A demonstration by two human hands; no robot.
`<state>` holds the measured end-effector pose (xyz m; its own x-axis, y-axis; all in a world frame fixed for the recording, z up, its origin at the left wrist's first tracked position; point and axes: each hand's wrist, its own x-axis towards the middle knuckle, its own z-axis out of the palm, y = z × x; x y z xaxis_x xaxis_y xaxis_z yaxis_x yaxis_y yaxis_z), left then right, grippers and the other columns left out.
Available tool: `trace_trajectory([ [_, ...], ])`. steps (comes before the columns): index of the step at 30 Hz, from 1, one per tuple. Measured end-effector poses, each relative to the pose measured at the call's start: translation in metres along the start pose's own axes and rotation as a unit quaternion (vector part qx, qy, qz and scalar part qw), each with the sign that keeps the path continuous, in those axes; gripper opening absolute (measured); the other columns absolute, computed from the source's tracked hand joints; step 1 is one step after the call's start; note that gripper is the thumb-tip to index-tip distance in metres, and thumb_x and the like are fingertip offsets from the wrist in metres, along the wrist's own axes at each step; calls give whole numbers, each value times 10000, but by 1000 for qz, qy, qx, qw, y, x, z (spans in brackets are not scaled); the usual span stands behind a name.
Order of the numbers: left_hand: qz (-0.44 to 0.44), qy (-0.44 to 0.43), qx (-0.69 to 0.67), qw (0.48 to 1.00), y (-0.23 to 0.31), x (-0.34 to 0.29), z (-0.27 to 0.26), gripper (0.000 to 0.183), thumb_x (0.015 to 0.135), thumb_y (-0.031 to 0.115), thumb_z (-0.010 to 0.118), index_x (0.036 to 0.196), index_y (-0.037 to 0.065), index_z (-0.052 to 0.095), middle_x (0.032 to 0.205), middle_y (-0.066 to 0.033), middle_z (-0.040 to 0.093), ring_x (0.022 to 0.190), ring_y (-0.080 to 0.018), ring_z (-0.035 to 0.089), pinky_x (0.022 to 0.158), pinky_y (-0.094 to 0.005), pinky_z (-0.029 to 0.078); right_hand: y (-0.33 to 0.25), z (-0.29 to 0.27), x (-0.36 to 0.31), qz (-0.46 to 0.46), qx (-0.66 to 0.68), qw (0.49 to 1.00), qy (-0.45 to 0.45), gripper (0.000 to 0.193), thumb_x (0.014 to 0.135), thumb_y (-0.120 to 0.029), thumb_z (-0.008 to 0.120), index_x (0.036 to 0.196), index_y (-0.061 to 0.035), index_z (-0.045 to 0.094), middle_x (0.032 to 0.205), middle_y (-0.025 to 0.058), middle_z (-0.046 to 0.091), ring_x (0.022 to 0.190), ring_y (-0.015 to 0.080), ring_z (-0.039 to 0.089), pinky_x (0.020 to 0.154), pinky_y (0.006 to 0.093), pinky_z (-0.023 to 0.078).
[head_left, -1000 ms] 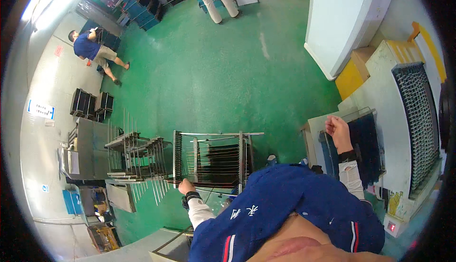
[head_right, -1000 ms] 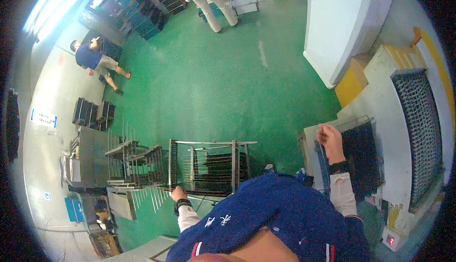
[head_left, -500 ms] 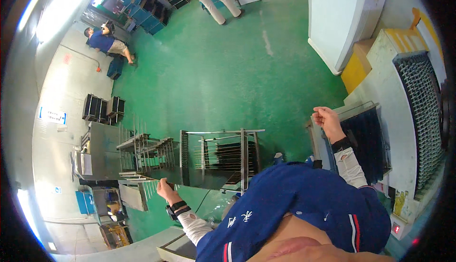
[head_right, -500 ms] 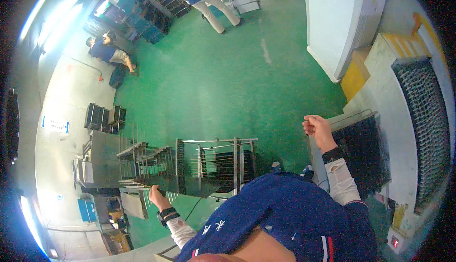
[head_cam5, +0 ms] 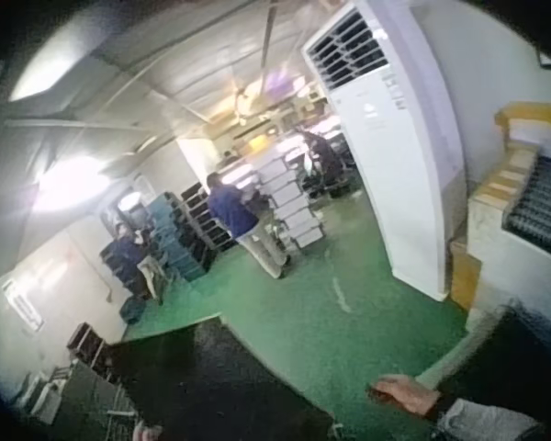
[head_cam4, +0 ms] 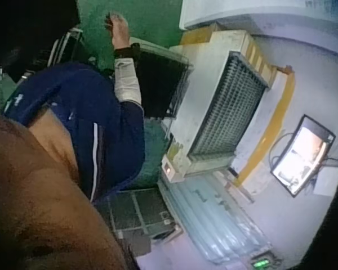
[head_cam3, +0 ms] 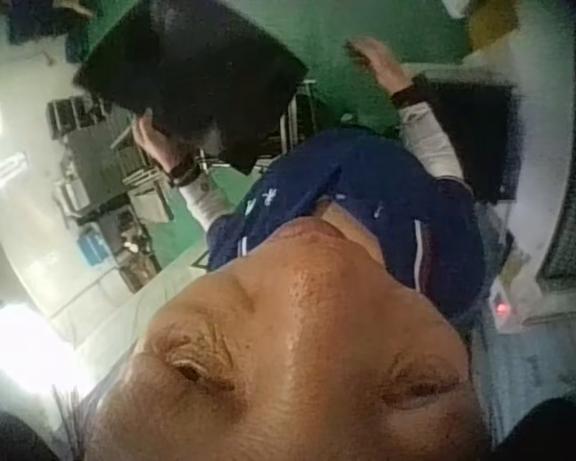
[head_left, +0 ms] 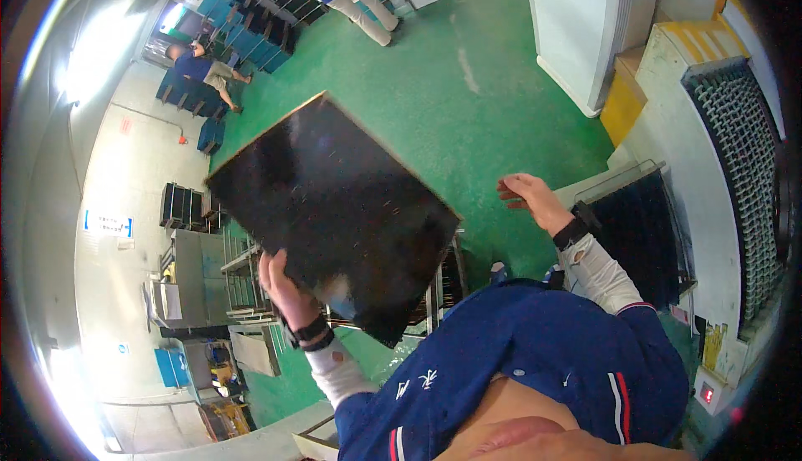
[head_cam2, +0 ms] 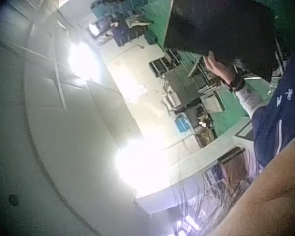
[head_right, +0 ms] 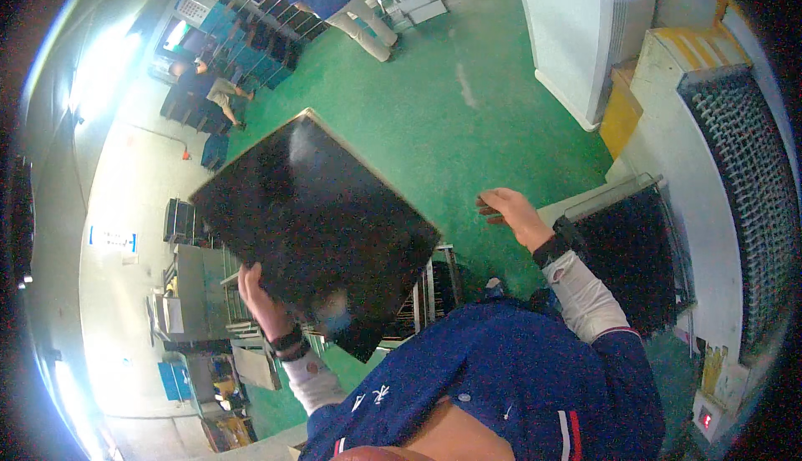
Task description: Moving metal racks and loading metal plates into an industrial processing machine.
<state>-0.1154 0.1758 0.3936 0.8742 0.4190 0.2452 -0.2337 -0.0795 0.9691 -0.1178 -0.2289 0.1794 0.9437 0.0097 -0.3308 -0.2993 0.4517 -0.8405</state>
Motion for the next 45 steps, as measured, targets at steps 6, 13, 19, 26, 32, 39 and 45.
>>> trace_trajectory([
  [6,-73,-236,-120,962,-6,21,113,68,816,45,566,862,18,609,813,-7,600,730,-95,548,654,-240,431,-26,-8,-8,-53,83,992,-74,477,951,-411,511,1254,-41,512,1180,81,587,1003,180,592,851,334,476],
  [13,-42,-447,-115,886,-27,-17,233,248,787,-14,596,597,73,463,641,71,448,597,-32,405,540,-220,306,-17,-102,-42,-83,54,988,121,445,966,-414,474,1241,-68,523,1074,23,597,843,102,540,753,248,445],
  [19,-40,-597,-99,795,-12,-58,293,268,774,-25,599,604,62,411,636,76,366,610,-39,355,548,-234,274,-4,-143,-93,-177,310,933,41,439,935,-376,534,1260,-82,515,1201,40,603,1061,182,580,873,355,462],
  [26,-14,-637,-145,757,8,-89,321,176,936,100,542,783,19,573,738,18,536,673,-79,464,638,-230,377,-26,-166,-168,-347,323,862,179,460,942,-340,527,1300,-53,489,1285,70,554,1174,221,523,1015,375,395],
  [32,-16,-524,-140,840,-19,-60,318,146,945,110,526,964,-12,603,806,-50,604,772,-140,572,826,-309,477,-51,-240,-235,-417,407,743,329,409,942,-324,547,1224,-28,530,1240,98,580,1165,249,526,1012,394,396],
  [39,-117,-457,-161,867,-85,-27,268,129,934,113,546,948,-5,597,785,-58,597,749,-151,583,789,-329,497,-64,-368,-303,-510,381,664,392,211,885,-123,629,1072,-38,583,1017,93,614,950,214,584,914,386,456],
  [45,-191,-381,-126,896,-138,-45,230,127,919,133,576,939,10,599,786,-61,616,719,-157,595,732,-325,515,-71,-468,-309,-473,18,669,573,149,903,-92,589,1000,22,588,899,88,594,832,192,593,855,342,502],
])
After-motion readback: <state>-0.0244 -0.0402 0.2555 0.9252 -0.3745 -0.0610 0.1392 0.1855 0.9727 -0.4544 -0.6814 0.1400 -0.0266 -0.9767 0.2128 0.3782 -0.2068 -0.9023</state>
